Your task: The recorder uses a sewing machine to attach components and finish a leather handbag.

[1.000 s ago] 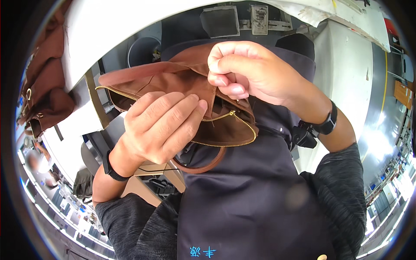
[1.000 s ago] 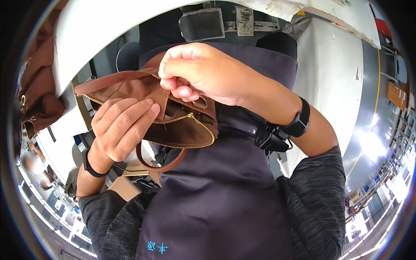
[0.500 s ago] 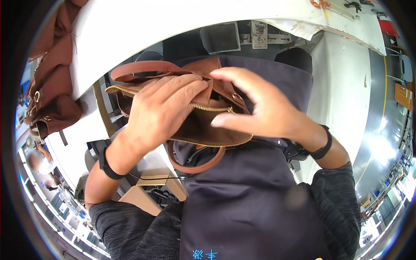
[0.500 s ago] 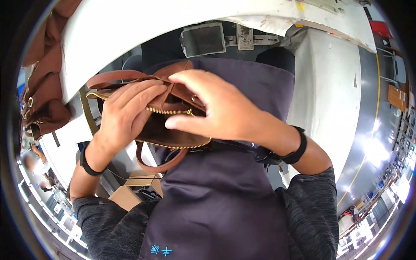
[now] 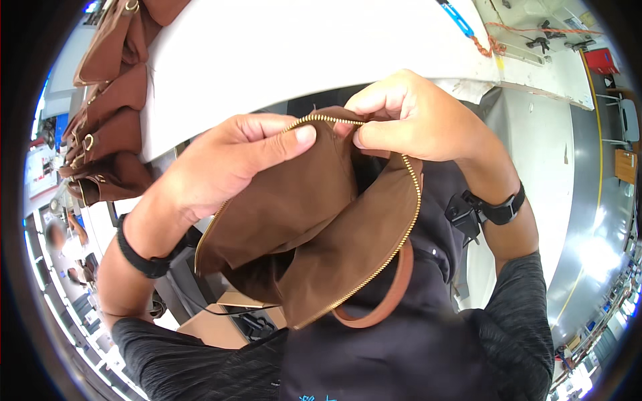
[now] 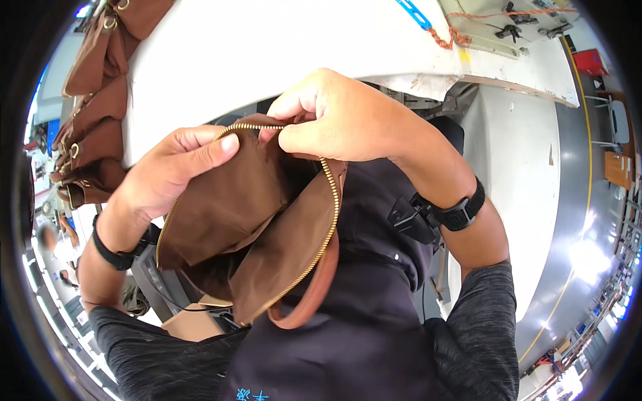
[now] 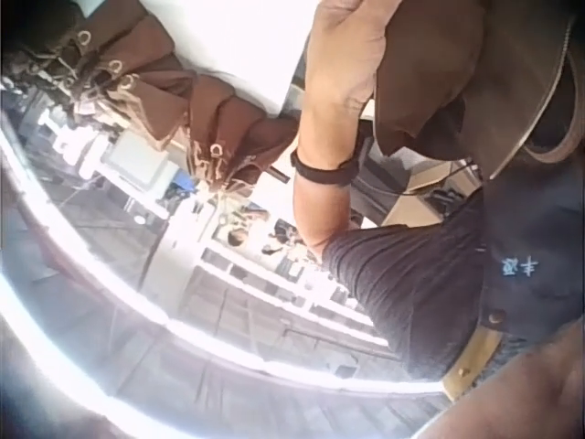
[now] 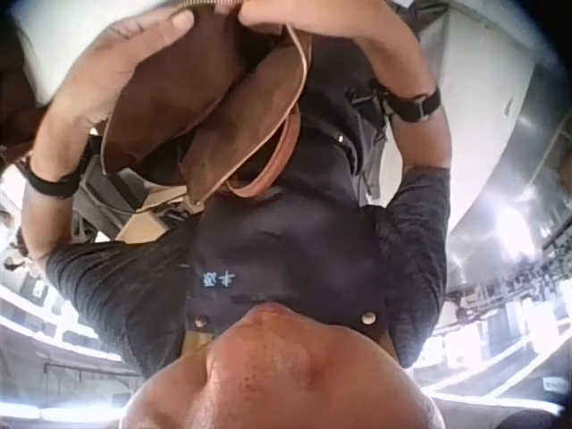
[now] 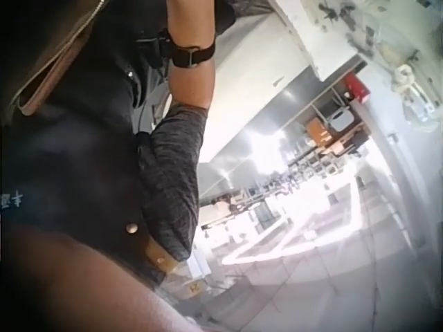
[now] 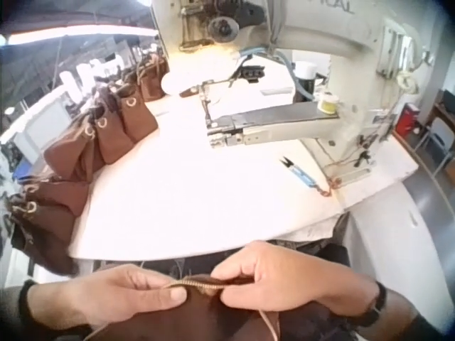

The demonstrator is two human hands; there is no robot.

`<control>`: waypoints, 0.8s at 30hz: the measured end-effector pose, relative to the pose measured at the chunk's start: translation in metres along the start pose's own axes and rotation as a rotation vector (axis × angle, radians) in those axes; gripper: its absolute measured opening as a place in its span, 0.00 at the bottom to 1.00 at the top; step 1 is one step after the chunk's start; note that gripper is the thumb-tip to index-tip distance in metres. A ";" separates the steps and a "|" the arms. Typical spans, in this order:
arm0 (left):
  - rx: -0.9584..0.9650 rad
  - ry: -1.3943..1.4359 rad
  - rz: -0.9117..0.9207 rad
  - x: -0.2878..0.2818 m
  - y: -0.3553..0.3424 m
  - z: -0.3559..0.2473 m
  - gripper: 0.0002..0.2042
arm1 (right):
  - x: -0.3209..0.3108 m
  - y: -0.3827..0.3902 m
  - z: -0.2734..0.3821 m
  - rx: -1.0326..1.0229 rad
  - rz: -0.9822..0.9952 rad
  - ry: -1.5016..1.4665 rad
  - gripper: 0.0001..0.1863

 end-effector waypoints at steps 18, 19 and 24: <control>0.353 -0.431 -0.287 -0.023 -0.043 0.008 0.13 | -0.019 -0.014 -0.034 0.130 -0.327 -0.236 0.13; 0.324 -0.209 -0.220 -0.024 -0.048 0.015 0.11 | -0.020 -0.014 -0.036 0.174 -0.312 -0.204 0.13; 0.221 0.068 -0.150 -0.028 -0.056 0.025 0.09 | -0.022 -0.014 -0.039 0.137 -0.331 -0.212 0.15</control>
Point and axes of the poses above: each hand's wrist, its own y-axis away from the middle knuckle, its own x-axis out of the palm, z = x × y, the point moved 6 cm from there along -y, towards the middle knuckle, and after that the axes turned 13 degrees about -y, right-handed, at the moved point
